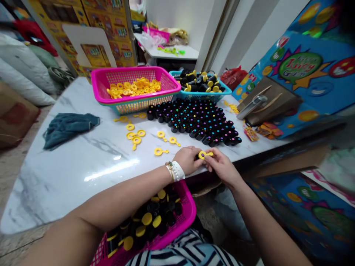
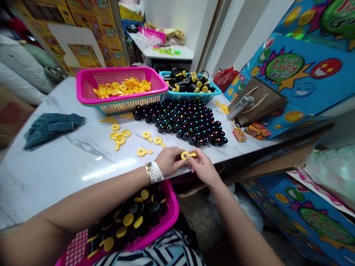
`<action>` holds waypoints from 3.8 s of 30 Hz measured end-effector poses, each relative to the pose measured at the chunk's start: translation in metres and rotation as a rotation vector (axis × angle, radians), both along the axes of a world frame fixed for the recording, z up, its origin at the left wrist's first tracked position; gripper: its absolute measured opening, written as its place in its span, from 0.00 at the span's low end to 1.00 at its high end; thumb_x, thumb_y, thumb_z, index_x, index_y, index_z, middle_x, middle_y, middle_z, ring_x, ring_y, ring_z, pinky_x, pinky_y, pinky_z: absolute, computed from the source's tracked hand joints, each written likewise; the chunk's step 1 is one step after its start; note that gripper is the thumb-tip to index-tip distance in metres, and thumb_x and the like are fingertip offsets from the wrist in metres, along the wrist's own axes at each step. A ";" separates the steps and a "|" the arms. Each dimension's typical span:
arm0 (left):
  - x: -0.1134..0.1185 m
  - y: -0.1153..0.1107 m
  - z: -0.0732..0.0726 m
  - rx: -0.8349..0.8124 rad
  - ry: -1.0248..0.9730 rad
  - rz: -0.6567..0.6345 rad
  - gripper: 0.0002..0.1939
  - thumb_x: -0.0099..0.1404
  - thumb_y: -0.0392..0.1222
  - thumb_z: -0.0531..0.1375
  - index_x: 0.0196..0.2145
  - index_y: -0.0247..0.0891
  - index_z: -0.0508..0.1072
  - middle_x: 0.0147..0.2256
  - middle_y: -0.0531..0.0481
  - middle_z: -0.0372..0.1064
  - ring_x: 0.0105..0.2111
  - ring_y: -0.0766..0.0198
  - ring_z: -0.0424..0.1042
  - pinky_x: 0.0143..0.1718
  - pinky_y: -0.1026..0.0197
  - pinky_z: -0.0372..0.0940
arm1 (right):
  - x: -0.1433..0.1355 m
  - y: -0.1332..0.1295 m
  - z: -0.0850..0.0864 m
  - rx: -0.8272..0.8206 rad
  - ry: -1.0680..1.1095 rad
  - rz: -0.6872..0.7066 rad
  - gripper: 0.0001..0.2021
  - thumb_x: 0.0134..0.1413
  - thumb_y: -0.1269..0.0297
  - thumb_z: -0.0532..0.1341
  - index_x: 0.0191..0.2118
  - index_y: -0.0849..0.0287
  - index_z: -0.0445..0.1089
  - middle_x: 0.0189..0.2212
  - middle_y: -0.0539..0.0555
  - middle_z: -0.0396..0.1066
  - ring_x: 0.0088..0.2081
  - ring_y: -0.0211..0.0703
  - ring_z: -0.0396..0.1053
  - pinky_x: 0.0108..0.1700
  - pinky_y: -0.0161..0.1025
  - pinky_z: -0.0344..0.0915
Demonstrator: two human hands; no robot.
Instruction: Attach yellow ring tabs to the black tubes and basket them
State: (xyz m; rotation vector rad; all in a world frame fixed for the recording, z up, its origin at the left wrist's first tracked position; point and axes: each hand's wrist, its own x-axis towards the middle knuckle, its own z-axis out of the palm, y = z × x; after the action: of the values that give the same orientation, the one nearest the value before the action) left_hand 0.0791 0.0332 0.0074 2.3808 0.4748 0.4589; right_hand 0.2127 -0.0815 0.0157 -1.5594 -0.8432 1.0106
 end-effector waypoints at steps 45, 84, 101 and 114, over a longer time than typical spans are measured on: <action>-0.039 0.081 0.026 0.106 0.110 0.576 0.22 0.56 0.56 0.62 0.40 0.37 0.70 0.33 0.48 0.73 0.34 0.58 0.73 0.36 0.60 0.66 | -0.062 0.054 -0.009 0.352 -0.903 0.211 0.06 0.55 0.65 0.61 0.38 0.58 0.72 0.34 0.55 0.75 0.35 0.45 0.71 0.39 0.41 0.67; -0.058 0.022 0.016 -0.945 -0.002 0.164 0.08 0.65 0.43 0.58 0.37 0.35 0.67 0.18 0.57 0.68 0.14 0.72 0.65 0.18 0.70 0.59 | -0.061 0.058 -0.010 0.123 -0.283 -0.071 0.10 0.54 0.59 0.62 0.34 0.55 0.60 0.26 0.46 0.61 0.23 0.34 0.61 0.24 0.31 0.61; -0.065 0.024 0.012 -0.311 0.022 0.051 0.10 0.64 0.44 0.59 0.40 0.40 0.77 0.23 0.55 0.71 0.24 0.68 0.68 0.31 0.66 0.60 | -0.023 0.061 0.019 -0.155 -0.109 0.399 0.15 0.50 0.55 0.67 0.36 0.59 0.66 0.24 0.45 0.67 0.20 0.32 0.65 0.20 0.30 0.62; -0.080 0.058 0.029 -0.033 0.181 0.093 0.14 0.58 0.34 0.60 0.43 0.36 0.75 0.28 0.51 0.74 0.31 0.62 0.72 0.39 0.60 0.65 | -0.061 -0.024 -0.006 0.188 -0.480 0.528 0.06 0.55 0.70 0.60 0.35 0.54 0.74 0.38 0.55 0.66 0.32 0.40 0.71 0.30 0.36 0.71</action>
State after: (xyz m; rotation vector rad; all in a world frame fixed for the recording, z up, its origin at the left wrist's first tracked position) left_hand -0.0006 0.0909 0.0364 2.3863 0.6718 0.2752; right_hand 0.1520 -0.1052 0.0098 -1.4652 -1.6990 0.8870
